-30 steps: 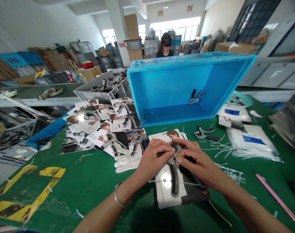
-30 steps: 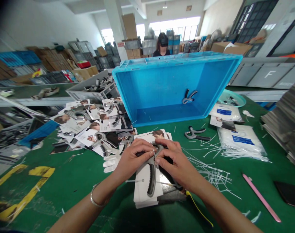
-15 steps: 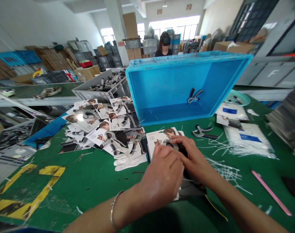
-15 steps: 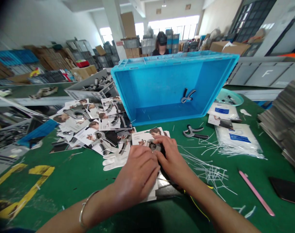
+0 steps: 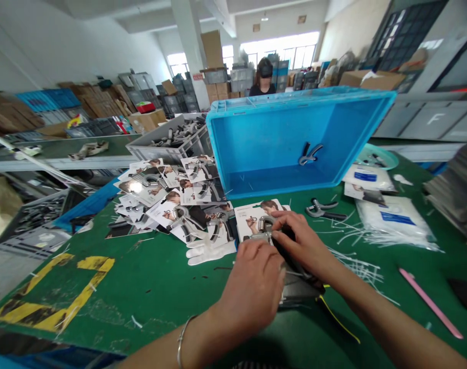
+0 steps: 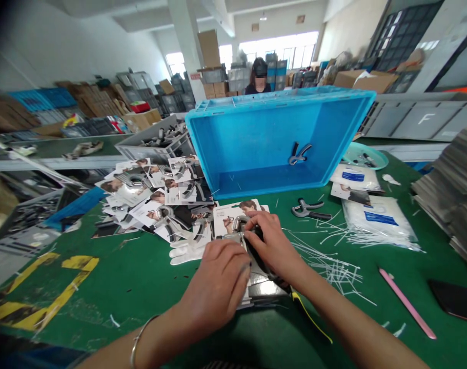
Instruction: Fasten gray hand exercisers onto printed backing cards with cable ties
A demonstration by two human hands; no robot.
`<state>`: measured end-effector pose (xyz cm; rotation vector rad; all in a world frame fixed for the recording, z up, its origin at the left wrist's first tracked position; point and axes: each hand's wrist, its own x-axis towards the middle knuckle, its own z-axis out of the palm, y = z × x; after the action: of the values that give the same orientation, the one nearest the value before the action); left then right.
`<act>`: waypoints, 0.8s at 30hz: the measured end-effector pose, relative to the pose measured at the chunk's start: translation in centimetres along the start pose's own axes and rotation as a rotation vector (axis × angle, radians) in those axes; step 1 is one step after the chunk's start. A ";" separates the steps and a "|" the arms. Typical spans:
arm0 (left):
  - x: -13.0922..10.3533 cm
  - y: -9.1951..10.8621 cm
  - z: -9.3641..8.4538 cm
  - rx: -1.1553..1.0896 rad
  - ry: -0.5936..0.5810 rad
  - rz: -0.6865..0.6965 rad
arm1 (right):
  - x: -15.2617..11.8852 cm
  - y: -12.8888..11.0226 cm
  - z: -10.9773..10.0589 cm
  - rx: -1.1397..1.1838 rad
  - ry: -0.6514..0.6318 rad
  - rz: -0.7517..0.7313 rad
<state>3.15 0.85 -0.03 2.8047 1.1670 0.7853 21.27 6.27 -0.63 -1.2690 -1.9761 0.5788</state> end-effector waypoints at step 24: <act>-3.0 -3.2 -0.6 -0.707 0.166 -0.472 | -2.6 -3.6 -0.8 -0.094 -0.247 -0.228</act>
<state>-1.08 1.06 -1.45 1.8407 1.1908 1.1111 20.44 2.37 1.57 -1.0462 -2.3392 0.5555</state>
